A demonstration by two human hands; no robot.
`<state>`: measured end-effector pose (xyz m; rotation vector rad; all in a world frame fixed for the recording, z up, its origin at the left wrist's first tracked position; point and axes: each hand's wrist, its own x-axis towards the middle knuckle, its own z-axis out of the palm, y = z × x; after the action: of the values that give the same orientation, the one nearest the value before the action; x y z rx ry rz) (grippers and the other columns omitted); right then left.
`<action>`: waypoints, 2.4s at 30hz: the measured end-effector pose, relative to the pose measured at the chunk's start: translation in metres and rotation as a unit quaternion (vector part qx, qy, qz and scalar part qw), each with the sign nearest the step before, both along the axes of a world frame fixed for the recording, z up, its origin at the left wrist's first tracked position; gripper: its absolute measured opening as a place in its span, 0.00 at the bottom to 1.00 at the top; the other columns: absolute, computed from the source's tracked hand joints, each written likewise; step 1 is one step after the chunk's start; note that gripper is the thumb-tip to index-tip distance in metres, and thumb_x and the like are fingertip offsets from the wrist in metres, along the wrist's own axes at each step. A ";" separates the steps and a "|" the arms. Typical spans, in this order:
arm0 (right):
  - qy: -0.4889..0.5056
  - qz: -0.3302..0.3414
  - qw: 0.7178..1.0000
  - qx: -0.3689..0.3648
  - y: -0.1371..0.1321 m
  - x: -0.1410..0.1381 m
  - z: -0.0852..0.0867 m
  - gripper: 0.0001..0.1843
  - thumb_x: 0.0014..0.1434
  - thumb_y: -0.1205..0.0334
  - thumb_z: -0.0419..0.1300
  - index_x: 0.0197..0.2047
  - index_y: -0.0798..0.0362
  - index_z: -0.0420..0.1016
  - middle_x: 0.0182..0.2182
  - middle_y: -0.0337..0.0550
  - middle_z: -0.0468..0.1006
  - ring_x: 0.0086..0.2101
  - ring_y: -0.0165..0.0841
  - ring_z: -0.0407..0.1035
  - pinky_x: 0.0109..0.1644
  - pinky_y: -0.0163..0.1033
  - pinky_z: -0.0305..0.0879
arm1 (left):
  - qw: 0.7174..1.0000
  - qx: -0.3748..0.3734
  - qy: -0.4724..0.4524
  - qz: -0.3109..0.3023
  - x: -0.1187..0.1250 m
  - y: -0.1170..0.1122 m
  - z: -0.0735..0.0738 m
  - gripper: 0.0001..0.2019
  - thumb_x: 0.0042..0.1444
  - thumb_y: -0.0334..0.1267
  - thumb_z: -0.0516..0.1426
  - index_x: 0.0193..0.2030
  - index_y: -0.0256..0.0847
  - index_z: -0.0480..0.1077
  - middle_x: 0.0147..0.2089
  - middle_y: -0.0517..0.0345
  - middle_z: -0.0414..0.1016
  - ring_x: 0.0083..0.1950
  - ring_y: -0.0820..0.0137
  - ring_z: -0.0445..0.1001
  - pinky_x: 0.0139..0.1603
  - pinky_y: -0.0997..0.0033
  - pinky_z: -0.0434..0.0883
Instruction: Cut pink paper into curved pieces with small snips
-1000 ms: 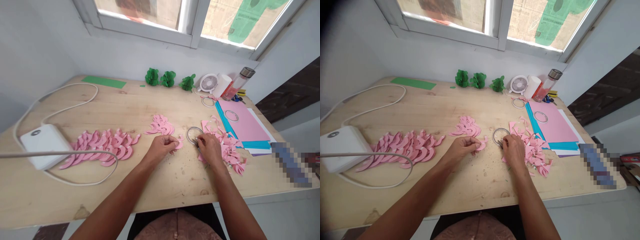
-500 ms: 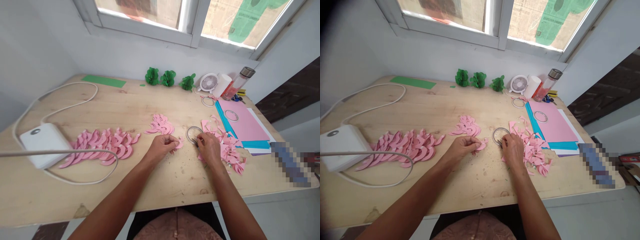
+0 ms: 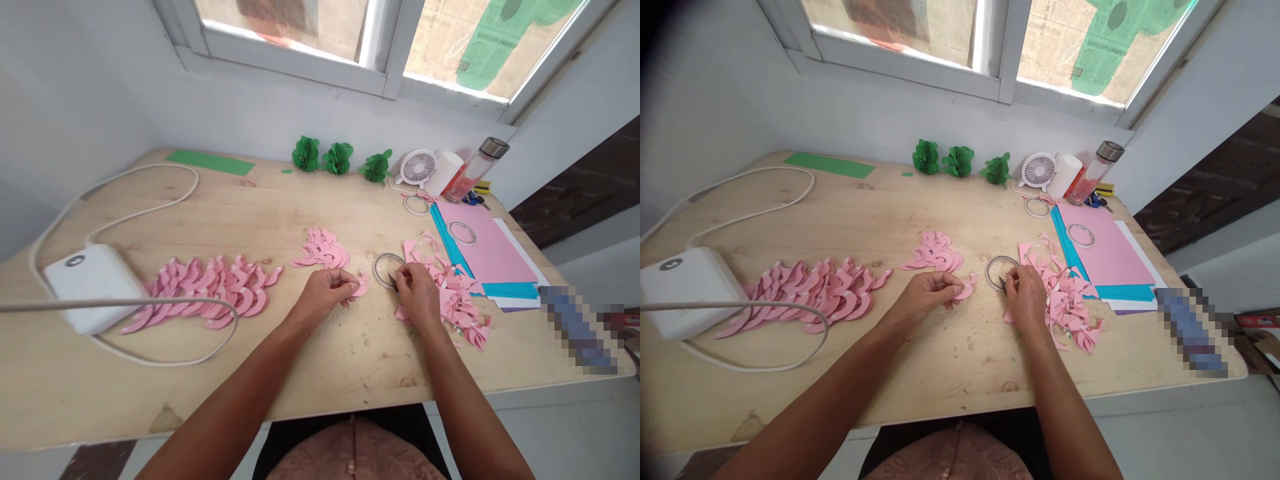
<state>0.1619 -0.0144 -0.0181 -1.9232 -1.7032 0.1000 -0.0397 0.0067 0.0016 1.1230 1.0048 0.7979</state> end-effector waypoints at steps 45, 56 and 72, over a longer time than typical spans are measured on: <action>0.446 0.052 0.891 -0.064 -0.012 -0.046 0.009 0.08 0.49 0.58 0.60 0.29 0.54 0.71 0.25 0.38 0.72 0.25 0.29 0.64 0.30 0.34 0.60 | 0.999 0.028 0.024 -0.024 0.002 -0.001 -0.004 0.06 0.45 0.36 0.58 0.26 0.34 0.71 0.23 0.57 0.72 0.24 0.75 0.68 0.21 0.78 0.67; 0.369 0.130 0.919 -0.053 -0.015 -0.049 0.015 0.06 0.53 0.61 0.57 0.30 0.54 0.72 0.28 0.41 0.74 0.29 0.31 0.67 0.33 0.35 0.62 | 0.999 0.039 0.030 -0.018 0.002 -0.002 -0.005 0.06 0.45 0.36 0.57 0.28 0.34 0.72 0.24 0.57 0.73 0.27 0.73 0.70 0.23 0.78 0.67; 0.186 0.174 0.967 0.008 -0.016 -0.052 0.009 0.05 0.57 0.64 0.53 0.31 0.52 0.69 0.29 0.41 0.73 0.33 0.33 0.66 0.36 0.37 0.60 | 0.977 0.155 0.141 -0.038 0.000 -0.004 -0.002 0.08 0.50 0.34 0.54 0.30 0.38 0.75 0.30 0.58 0.76 0.28 0.74 0.70 0.28 0.77 0.66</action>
<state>0.1101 -0.0307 -0.0095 -1.4585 -1.7482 0.5429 -0.0395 0.0023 -0.0002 1.5678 1.0884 0.7637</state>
